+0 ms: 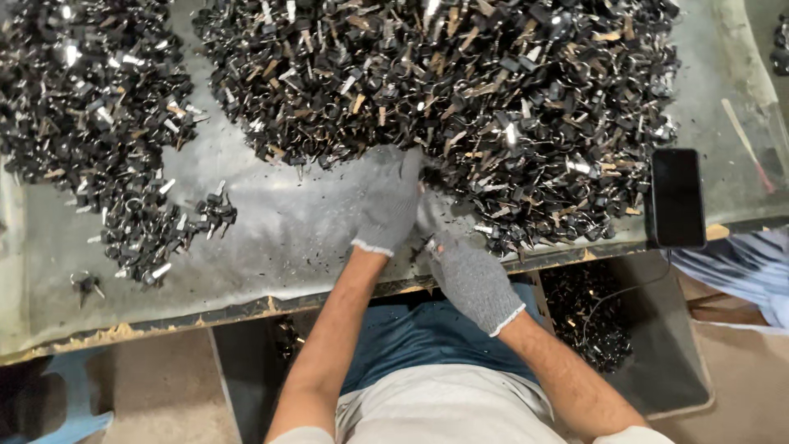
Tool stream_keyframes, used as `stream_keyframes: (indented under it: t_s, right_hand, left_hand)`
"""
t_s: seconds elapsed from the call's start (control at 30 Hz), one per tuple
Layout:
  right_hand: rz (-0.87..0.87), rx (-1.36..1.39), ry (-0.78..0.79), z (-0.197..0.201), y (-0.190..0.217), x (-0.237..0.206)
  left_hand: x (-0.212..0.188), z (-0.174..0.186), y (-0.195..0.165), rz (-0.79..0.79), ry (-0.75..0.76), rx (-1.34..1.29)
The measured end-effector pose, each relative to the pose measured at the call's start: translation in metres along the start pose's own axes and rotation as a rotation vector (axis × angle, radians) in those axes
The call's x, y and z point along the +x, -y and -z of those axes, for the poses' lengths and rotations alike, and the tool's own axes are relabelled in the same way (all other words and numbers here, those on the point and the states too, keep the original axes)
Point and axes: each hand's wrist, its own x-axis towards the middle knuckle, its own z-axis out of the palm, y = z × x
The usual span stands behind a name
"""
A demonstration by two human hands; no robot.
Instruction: The person, wearing gray work gloves, picks small black metal components one at a time from a large pile on the workbench, briefly handles each piece, and drops selected pieces into a bin below the table while a growing pile of sorted pieces accumulates on the bench.
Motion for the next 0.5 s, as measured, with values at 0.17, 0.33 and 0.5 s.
stream_keyframes:
  t_s: [0.17,0.33,0.5]
  right_hand:
    - [-0.082,0.082,0.255,0.019,0.008,0.005]
    - [0.04,0.119,0.197,0.017,0.005,0.01]
    - [0.254,-0.044,0.207,0.008,-0.011,0.017]
  left_hand:
    - [-0.023,0.02,0.003,0.018,0.263,0.182]
    - [-0.025,0.032,0.001,0.061,0.34,0.095]
    - [-0.037,0.028,-0.02,0.102,0.447,-0.205]
